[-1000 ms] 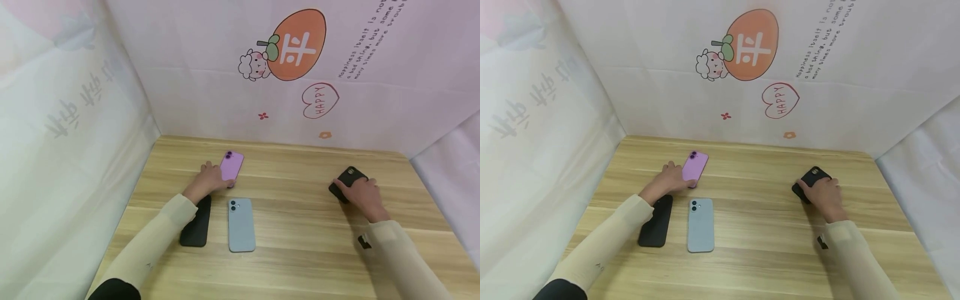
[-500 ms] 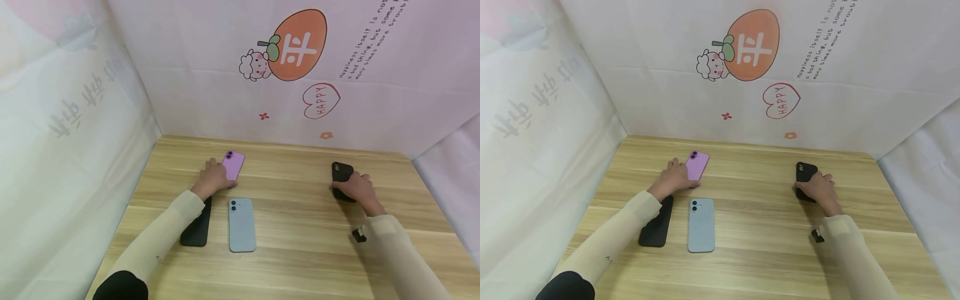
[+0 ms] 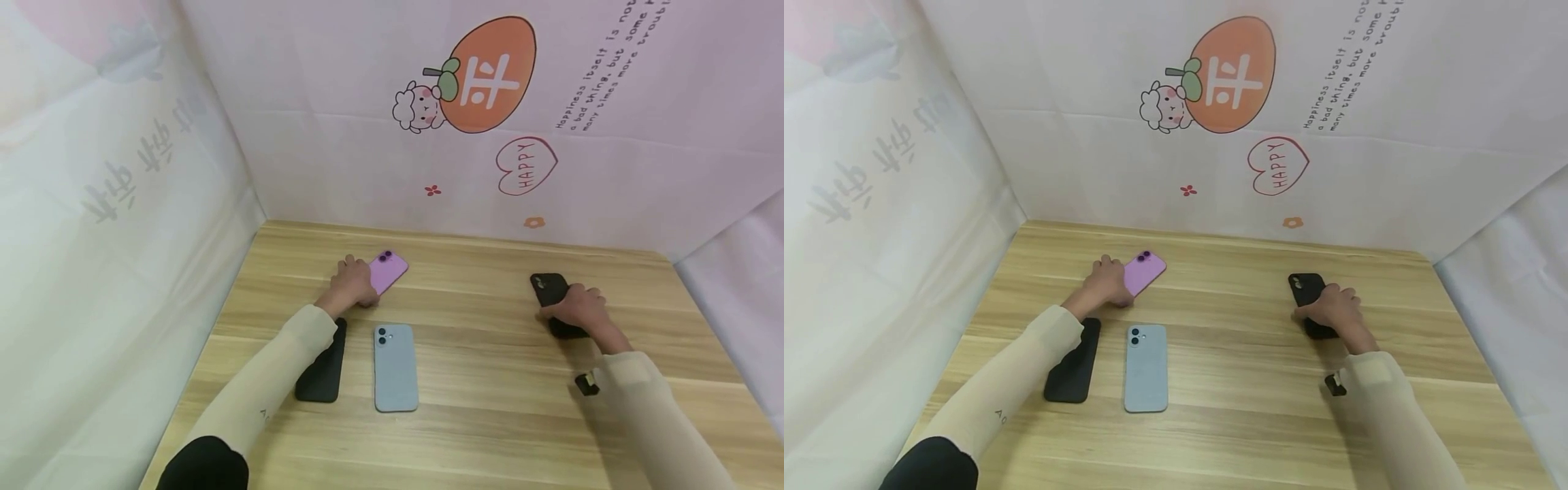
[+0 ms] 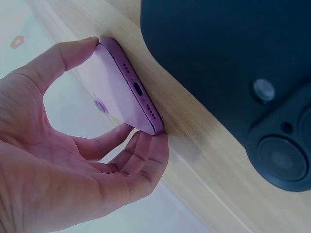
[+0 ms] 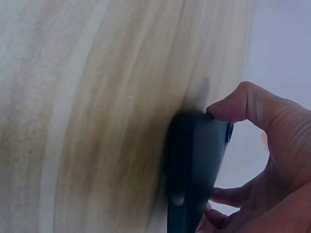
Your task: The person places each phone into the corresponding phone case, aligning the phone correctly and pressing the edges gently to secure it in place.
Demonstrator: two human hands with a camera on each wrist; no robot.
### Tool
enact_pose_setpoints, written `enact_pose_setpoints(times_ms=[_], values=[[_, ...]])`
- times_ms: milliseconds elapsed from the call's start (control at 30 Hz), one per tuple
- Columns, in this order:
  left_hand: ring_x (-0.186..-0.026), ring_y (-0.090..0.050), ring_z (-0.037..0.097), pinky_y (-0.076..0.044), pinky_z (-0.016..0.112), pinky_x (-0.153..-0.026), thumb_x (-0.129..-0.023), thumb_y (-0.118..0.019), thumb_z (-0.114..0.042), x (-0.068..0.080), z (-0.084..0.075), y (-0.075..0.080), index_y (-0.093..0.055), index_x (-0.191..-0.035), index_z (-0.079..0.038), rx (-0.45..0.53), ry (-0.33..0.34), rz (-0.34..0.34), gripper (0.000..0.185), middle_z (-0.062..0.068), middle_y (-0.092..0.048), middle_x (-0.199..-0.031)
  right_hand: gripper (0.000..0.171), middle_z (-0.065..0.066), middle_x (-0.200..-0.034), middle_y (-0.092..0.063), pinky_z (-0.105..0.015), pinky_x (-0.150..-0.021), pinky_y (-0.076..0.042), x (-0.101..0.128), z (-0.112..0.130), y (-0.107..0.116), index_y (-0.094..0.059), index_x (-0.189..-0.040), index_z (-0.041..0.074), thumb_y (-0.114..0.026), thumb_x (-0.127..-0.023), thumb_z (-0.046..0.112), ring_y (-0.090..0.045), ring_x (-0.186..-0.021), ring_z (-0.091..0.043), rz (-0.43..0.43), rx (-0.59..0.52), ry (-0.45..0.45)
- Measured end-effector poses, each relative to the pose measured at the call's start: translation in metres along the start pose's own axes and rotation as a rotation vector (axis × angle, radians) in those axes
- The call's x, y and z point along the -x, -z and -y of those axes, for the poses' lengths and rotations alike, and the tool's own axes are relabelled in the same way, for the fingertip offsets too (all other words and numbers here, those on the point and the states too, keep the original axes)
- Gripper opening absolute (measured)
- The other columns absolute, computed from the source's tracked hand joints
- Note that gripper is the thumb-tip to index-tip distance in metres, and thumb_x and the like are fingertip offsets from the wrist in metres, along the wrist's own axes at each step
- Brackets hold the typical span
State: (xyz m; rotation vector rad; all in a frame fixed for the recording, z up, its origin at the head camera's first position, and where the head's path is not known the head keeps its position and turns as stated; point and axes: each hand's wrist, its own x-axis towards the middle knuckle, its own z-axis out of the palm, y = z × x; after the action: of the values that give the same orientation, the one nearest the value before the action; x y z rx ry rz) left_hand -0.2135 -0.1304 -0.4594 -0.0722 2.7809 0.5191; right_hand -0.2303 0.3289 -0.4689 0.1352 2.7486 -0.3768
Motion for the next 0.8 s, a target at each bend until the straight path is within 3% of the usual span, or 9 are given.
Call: enact_pose_setpoints(times_ms=[233,433,600,800], values=[[-0.118,-0.049,0.037,-0.052,0.053,-0.100,-0.081,-0.089,-0.022,0.0006,-0.0016,0.0013,-0.047,-0.139,0.011,-0.009,-0.009,0.001,0.079,0.025,-0.050,-0.129,0.106,-0.050,-0.118,-0.033,-0.058,-0.083,-0.055,-0.0015,0.0030,-0.0015,-0.024,-0.137,-0.032,-0.084,-0.083,0.037,-0.051,-0.096,-0.050,0.028,-0.046,0.012],[-0.118,-0.053,0.038,-0.050,0.052,-0.105,-0.081,-0.088,-0.012,-0.0006,-0.0016,0.0001,-0.036,-0.146,0.007,0.051,-0.033,-0.001,0.086,0.026,-0.055,-0.132,0.113,-0.054,-0.122,-0.037,-0.061,-0.087,-0.053,-0.0005,0.0044,-0.0006,-0.016,-0.144,-0.031,-0.085,-0.083,0.035,-0.053,-0.100,-0.053,0.023,-0.073,0.038],[-0.112,-0.053,0.036,-0.052,0.050,-0.098,-0.079,-0.086,-0.004,-0.0008,-0.0014,-0.0010,-0.035,-0.146,0.002,0.095,-0.039,-0.003,0.085,0.026,-0.054,-0.129,0.112,-0.053,-0.123,-0.045,-0.060,-0.089,-0.053,0.0005,0.0055,-0.0015,-0.016,-0.145,-0.029,-0.086,-0.084,0.033,-0.056,-0.104,-0.054,0.022,-0.112,0.064],[-0.107,-0.053,0.034,-0.054,0.047,-0.088,-0.079,-0.087,-0.003,-0.0028,-0.0007,-0.0010,-0.042,-0.152,0.001,0.087,-0.064,0.008,0.086,0.025,-0.053,-0.129,0.110,-0.055,-0.127,-0.043,-0.064,-0.093,-0.051,0.0050,0.0100,-0.0014,-0.015,-0.146,-0.031,-0.085,-0.085,0.028,-0.054,-0.109,-0.058,0.008,-0.098,0.084]])
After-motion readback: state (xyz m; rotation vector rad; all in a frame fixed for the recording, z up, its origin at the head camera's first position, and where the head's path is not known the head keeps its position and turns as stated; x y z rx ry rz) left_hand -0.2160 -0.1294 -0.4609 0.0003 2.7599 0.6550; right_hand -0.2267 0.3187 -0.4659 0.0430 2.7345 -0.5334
